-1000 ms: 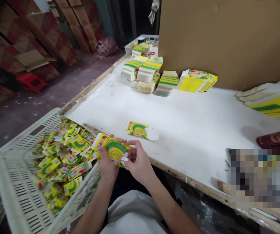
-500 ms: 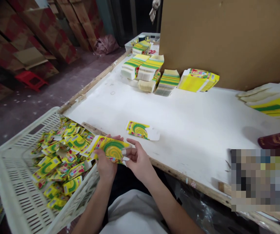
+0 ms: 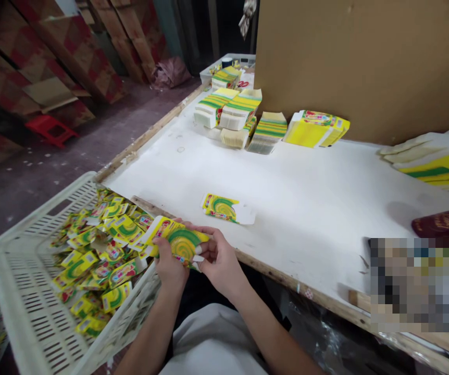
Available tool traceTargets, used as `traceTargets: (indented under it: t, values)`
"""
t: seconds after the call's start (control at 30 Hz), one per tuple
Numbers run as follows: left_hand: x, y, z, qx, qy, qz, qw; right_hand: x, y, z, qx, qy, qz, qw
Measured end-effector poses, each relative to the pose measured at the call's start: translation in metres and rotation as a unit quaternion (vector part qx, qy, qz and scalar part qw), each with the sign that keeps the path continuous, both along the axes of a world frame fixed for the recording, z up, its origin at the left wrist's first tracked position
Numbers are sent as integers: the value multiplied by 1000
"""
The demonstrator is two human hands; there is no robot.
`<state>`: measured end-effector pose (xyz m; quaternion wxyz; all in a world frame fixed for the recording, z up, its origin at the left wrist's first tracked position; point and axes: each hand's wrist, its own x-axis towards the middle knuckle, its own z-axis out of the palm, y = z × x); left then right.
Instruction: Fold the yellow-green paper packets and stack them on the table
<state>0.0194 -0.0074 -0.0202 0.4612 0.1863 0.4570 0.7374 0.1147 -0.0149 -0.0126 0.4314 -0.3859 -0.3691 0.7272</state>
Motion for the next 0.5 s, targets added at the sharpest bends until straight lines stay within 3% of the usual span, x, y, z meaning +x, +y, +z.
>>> traceTargets:
  t: [0.17, 0.27, 0.4, 0.5]
  values:
    - [2, 0, 12, 73, -42, -84, 993, -7, -8, 1, 30, 28, -6, 999]
    - [1, 3, 12, 62, -65, -68, 994, -8, -12, 4, 72, 2, -12, 997]
    - [-1, 6, 3, 30, -69, -27, 997, -7, -14, 3, 155, -150, 6, 976]
    - [-3, 4, -2, 18, -43, -40, 998, -3, -8, -4, 163, -185, -11, 969]
